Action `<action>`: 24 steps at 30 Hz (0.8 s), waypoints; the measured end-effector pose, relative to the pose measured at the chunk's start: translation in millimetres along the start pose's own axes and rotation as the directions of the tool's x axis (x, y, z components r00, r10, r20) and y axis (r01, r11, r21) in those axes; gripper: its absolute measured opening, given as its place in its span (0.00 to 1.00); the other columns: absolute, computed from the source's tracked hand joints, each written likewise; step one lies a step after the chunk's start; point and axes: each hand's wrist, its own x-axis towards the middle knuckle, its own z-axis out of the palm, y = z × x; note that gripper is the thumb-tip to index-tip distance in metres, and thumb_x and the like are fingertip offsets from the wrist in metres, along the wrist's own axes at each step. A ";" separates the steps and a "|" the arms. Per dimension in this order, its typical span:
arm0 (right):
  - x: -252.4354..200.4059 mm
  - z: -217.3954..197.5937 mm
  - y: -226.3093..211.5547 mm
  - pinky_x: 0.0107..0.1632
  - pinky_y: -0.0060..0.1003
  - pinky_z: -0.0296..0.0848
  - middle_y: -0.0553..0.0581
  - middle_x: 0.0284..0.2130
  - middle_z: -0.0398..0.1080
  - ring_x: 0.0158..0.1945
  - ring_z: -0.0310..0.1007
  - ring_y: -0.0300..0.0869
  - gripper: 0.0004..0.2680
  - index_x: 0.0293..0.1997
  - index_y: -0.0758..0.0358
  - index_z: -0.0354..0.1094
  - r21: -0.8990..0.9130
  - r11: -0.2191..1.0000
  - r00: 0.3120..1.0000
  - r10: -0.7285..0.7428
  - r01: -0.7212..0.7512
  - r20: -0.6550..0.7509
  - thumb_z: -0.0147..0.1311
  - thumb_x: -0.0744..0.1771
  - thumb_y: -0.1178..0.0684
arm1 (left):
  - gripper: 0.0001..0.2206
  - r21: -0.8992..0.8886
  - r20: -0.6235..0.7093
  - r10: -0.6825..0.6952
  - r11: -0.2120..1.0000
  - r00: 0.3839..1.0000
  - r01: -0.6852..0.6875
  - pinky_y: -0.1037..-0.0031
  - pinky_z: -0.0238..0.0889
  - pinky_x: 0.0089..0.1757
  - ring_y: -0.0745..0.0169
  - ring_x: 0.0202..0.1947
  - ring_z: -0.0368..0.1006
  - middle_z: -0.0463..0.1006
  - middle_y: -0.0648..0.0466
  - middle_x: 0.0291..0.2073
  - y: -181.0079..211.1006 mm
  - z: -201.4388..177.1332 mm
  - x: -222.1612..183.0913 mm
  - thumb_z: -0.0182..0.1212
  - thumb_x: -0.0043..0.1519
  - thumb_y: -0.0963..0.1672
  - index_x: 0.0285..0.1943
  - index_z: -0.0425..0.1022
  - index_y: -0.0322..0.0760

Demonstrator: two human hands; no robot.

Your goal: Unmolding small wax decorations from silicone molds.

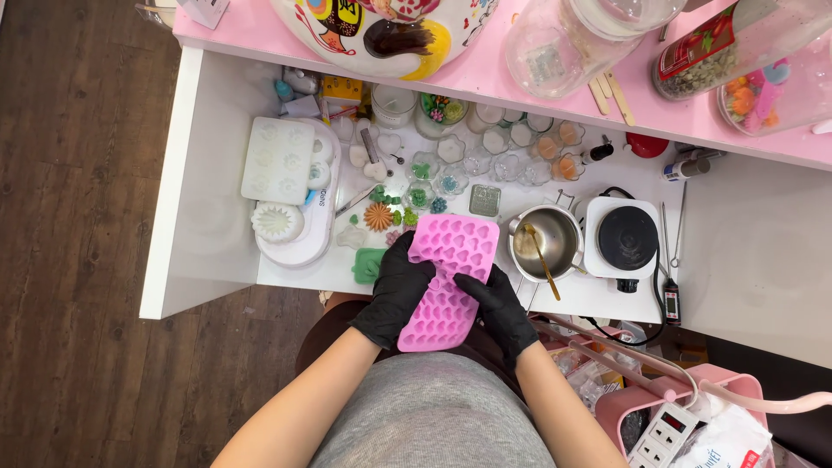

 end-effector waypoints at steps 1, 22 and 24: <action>2.0 -0.9 5.5 0.50 0.37 0.76 0.55 0.45 0.78 0.46 0.78 0.39 0.18 0.57 0.66 0.70 -0.001 1.000 1.000 -0.024 0.024 -0.009 0.65 0.62 0.55 | 0.25 0.000 -0.013 -0.006 1.000 1.000 0.006 0.73 0.70 0.49 0.64 0.48 0.77 0.81 0.51 0.50 -0.9 0.3 -0.7 0.64 0.54 0.35 0.63 0.70 0.32; 1.9 2.3 -8.3 0.44 0.36 0.76 0.57 0.43 0.77 0.40 0.76 0.40 0.13 0.57 0.65 0.71 0.073 0.997 0.996 0.038 -0.031 -0.083 0.58 0.67 0.54 | 0.18 -0.197 0.071 -0.153 0.967 0.986 0.164 0.71 0.73 0.42 0.63 0.39 0.79 0.84 0.50 0.42 18.0 -17.5 -12.2 0.66 0.56 0.39 0.57 0.77 0.30; -8.7 5.1 -26.2 0.47 0.36 0.79 0.56 0.45 0.78 0.43 0.80 0.40 0.14 0.57 0.64 0.70 0.250 0.964 0.994 0.108 -0.096 -0.033 0.56 0.66 0.52 | 0.18 -0.207 0.071 -0.176 0.960 0.982 0.187 0.71 0.73 0.43 0.63 0.40 0.80 0.84 0.50 0.43 17.2 -24.5 -7.1 0.66 0.56 0.40 0.56 0.77 0.29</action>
